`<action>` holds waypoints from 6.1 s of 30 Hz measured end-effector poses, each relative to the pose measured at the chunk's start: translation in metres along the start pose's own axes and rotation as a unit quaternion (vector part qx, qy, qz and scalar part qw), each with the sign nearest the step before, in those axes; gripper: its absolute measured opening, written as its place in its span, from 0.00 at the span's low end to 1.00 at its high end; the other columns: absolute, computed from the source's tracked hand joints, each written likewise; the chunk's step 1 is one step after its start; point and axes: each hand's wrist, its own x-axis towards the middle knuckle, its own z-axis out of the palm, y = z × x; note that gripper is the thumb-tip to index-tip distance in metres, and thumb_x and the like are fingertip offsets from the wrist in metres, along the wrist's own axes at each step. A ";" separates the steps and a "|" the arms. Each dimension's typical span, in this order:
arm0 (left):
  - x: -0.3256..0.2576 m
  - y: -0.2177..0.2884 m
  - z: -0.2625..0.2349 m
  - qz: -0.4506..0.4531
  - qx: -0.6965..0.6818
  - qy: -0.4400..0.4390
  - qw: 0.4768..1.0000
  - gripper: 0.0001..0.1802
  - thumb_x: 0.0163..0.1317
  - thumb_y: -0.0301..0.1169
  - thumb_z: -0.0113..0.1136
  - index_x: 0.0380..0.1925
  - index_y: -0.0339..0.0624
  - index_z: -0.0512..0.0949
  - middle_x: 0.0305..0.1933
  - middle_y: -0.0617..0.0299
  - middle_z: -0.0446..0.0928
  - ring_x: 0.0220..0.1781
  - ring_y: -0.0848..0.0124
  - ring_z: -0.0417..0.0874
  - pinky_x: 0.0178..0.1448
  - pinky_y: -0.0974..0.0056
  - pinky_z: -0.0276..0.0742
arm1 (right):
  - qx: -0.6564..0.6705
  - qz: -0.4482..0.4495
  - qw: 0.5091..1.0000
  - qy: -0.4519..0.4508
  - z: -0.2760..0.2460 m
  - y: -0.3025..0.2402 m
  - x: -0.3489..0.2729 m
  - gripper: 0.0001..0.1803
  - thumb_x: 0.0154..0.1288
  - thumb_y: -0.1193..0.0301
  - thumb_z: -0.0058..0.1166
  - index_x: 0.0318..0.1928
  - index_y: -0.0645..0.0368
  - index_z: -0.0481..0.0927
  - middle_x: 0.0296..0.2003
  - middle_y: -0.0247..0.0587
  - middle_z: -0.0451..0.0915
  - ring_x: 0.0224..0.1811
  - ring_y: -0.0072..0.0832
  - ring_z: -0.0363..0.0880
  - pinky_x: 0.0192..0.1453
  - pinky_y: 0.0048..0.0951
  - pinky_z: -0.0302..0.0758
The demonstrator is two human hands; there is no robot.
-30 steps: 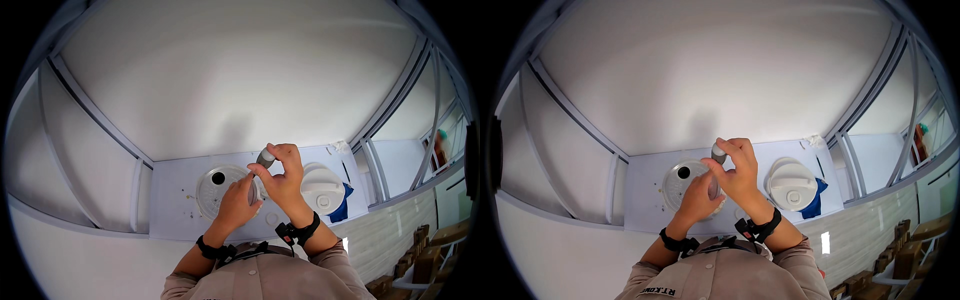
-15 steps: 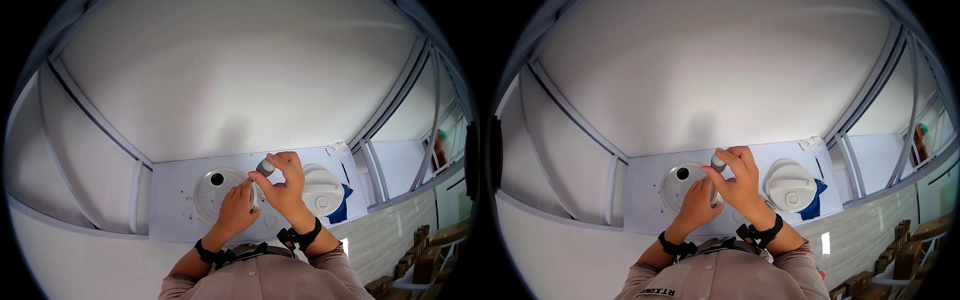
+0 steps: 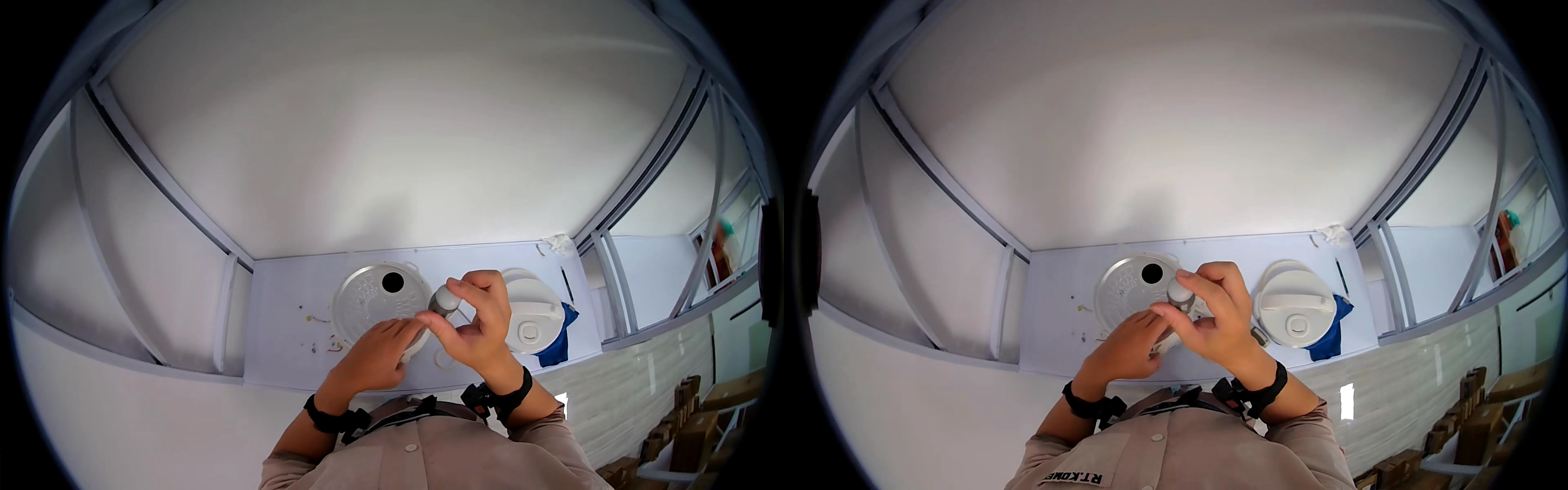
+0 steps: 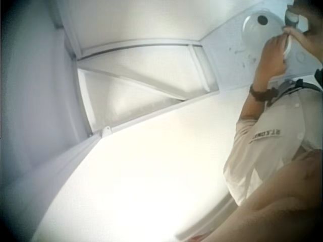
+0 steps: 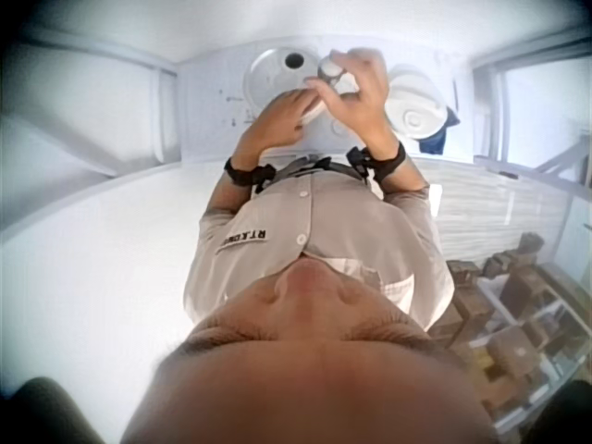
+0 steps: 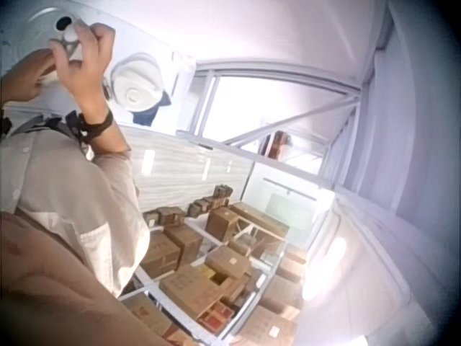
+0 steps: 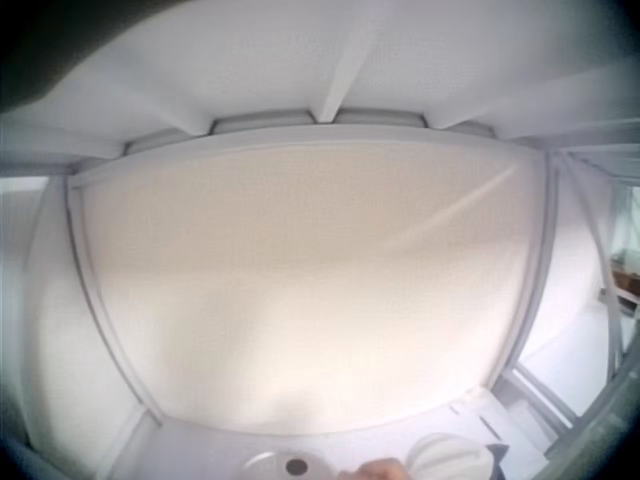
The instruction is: The person assembles a ceiling light fixture by hand, attaching small components to the fixture base and securing them with a screwdriver. The person repeatedly picks up parts, aligns them, and fastens them in place.
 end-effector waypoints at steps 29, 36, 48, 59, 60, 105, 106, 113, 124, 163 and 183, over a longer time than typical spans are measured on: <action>-0.006 0.010 -0.002 0.031 -0.148 0.140 0.978 0.24 0.67 0.30 0.69 0.62 0.38 0.78 0.59 0.47 0.83 0.56 0.46 0.86 0.58 0.50 0.83 | 0.117 -0.021 0.987 -0.104 -0.006 -0.016 -0.002 0.33 0.54 0.65 0.82 0.59 0.56 0.82 0.46 0.46 0.85 0.38 0.40 0.87 0.39 0.35 0.84; 0.004 0.024 -0.010 0.043 -0.206 0.133 0.969 0.22 0.71 0.30 0.67 0.62 0.37 0.78 0.59 0.46 0.83 0.56 0.48 0.87 0.58 0.53 0.83 | 0.110 0.024 0.988 -0.107 -0.009 -0.015 0.000 0.31 0.56 0.68 0.81 0.60 0.57 0.82 0.46 0.49 0.86 0.37 0.41 0.87 0.38 0.34 0.84; 0.012 0.014 -0.011 -0.009 -0.225 0.188 0.956 0.18 0.60 0.32 0.81 0.45 0.38 0.83 0.41 0.55 0.89 0.42 0.64 0.91 0.46 0.61 0.84 | 0.128 0.055 0.969 -0.204 -0.015 -0.018 0.002 0.32 0.66 0.76 0.69 0.69 0.59 0.74 0.58 0.57 0.83 0.46 0.49 0.88 0.48 0.39 0.86; 0.016 0.014 -0.010 0.013 -0.220 0.231 0.948 0.19 0.54 0.33 0.84 0.40 0.39 0.83 0.38 0.56 0.88 0.39 0.63 0.90 0.44 0.61 0.84 | 0.106 -0.001 0.988 -0.115 -0.004 -0.027 0.011 0.27 0.59 0.72 0.78 0.59 0.58 0.85 0.54 0.52 0.81 0.51 0.43 0.86 0.51 0.36 0.85; 0.016 0.012 -0.008 0.006 -0.206 0.227 0.952 0.19 0.54 0.33 0.84 0.40 0.39 0.83 0.38 0.56 0.88 0.39 0.62 0.90 0.43 0.61 0.84 | 0.112 0.011 0.987 -0.116 -0.003 -0.026 0.010 0.26 0.58 0.72 0.79 0.57 0.58 0.86 0.52 0.50 0.80 0.48 0.40 0.85 0.49 0.35 0.84; 0.015 0.007 -0.007 0.012 -0.183 0.256 0.949 0.23 0.51 0.32 0.85 0.44 0.39 0.83 0.40 0.55 0.87 0.40 0.57 0.89 0.43 0.59 0.82 | 0.160 0.038 0.970 -0.180 -0.006 -0.022 0.007 0.28 0.62 0.74 0.75 0.63 0.59 0.83 0.58 0.54 0.83 0.51 0.44 0.87 0.52 0.39 0.85; 0.018 0.011 -0.007 0.013 -0.193 0.269 0.944 0.23 0.51 0.32 0.85 0.45 0.39 0.83 0.40 0.55 0.87 0.40 0.57 0.89 0.43 0.59 0.82 | 0.161 0.038 0.970 -0.179 -0.005 -0.023 0.010 0.28 0.63 0.75 0.73 0.63 0.58 0.83 0.58 0.52 0.83 0.50 0.43 0.87 0.50 0.37 0.85; 0.007 0.005 -0.009 0.030 -0.252 0.156 0.954 0.20 0.57 0.32 0.81 0.44 0.38 0.82 0.40 0.52 0.87 0.39 0.57 0.89 0.41 0.59 0.81 | 0.178 0.094 0.966 -0.160 -0.001 -0.034 0.015 0.25 0.64 0.77 0.69 0.63 0.58 0.84 0.58 0.53 0.83 0.55 0.48 0.86 0.56 0.40 0.86; 0.019 0.011 -0.006 -0.011 -0.175 0.220 0.960 0.24 0.52 0.33 0.82 0.47 0.38 0.82 0.43 0.53 0.85 0.46 0.55 0.88 0.46 0.57 0.82 | 0.151 0.013 0.972 -0.183 -0.004 -0.025 0.008 0.33 0.60 0.76 0.72 0.67 0.60 0.80 0.58 0.54 0.83 0.50 0.46 0.87 0.51 0.39 0.85; 0.003 0.002 0.012 -0.033 -0.040 0.117 0.992 0.11 0.58 0.24 0.70 0.39 0.37 0.78 0.36 0.53 0.82 0.42 0.50 0.82 0.46 0.48 0.79 | 0.117 0.081 0.979 -0.145 -0.006 -0.030 0.001 0.38 0.57 0.83 0.68 0.71 0.59 0.77 0.60 0.55 0.79 0.53 0.46 0.84 0.53 0.38 0.84; 0.008 0.001 0.017 -0.040 -0.004 0.146 0.988 0.09 0.60 0.26 0.71 0.38 0.40 0.82 0.34 0.56 0.82 0.38 0.54 0.85 0.41 0.52 0.82 | 0.119 0.098 0.979 -0.136 -0.008 -0.025 -0.007 0.46 0.65 0.82 0.65 0.82 0.63 0.58 0.66 0.63 0.80 0.56 0.50 0.88 0.62 0.40 0.83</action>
